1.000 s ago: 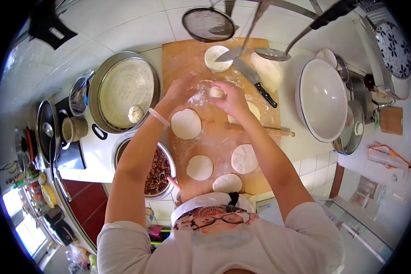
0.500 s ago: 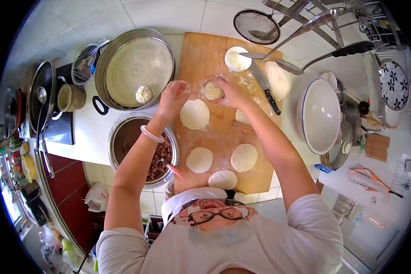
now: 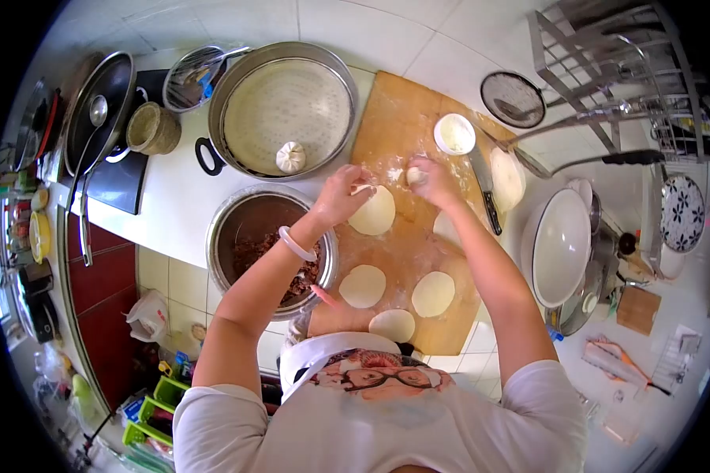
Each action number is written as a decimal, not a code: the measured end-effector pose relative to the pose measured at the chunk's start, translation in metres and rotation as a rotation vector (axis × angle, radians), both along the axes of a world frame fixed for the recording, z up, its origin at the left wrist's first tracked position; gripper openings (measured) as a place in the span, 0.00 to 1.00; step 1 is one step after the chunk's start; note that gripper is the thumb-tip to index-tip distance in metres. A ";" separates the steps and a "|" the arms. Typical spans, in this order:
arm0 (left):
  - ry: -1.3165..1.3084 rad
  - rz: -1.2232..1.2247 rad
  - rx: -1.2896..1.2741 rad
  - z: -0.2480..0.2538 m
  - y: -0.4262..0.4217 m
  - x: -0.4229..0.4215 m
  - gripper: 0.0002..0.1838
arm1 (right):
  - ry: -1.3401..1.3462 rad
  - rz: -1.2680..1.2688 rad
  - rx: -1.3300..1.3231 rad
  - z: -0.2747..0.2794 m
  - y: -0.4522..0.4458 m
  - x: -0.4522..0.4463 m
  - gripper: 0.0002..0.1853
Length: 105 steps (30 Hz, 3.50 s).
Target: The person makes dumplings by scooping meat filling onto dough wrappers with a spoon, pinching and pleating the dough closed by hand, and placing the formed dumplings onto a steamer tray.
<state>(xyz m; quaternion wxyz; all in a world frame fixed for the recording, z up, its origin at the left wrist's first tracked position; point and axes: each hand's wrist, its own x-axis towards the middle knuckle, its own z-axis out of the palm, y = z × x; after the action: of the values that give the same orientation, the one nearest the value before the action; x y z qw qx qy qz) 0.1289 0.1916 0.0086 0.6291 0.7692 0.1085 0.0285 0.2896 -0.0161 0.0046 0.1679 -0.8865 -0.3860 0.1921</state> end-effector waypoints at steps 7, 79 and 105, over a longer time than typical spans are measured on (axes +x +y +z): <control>0.023 0.054 -0.354 0.018 0.006 -0.032 0.14 | 0.844 -0.259 0.429 0.061 0.087 0.010 0.25; -0.031 0.143 -0.670 0.033 0.032 -0.104 0.13 | 0.118 0.358 0.240 0.000 0.233 -0.059 0.13; -0.059 0.260 -0.447 0.054 0.048 -0.095 0.09 | -0.236 0.340 -0.093 0.029 0.212 -0.015 0.22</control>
<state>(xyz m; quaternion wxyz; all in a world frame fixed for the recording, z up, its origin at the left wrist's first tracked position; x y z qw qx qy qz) 0.0335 0.2397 0.0627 0.7773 0.5896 0.1918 0.1067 0.2744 0.1964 0.0334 0.0456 -0.8318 -0.5377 0.1299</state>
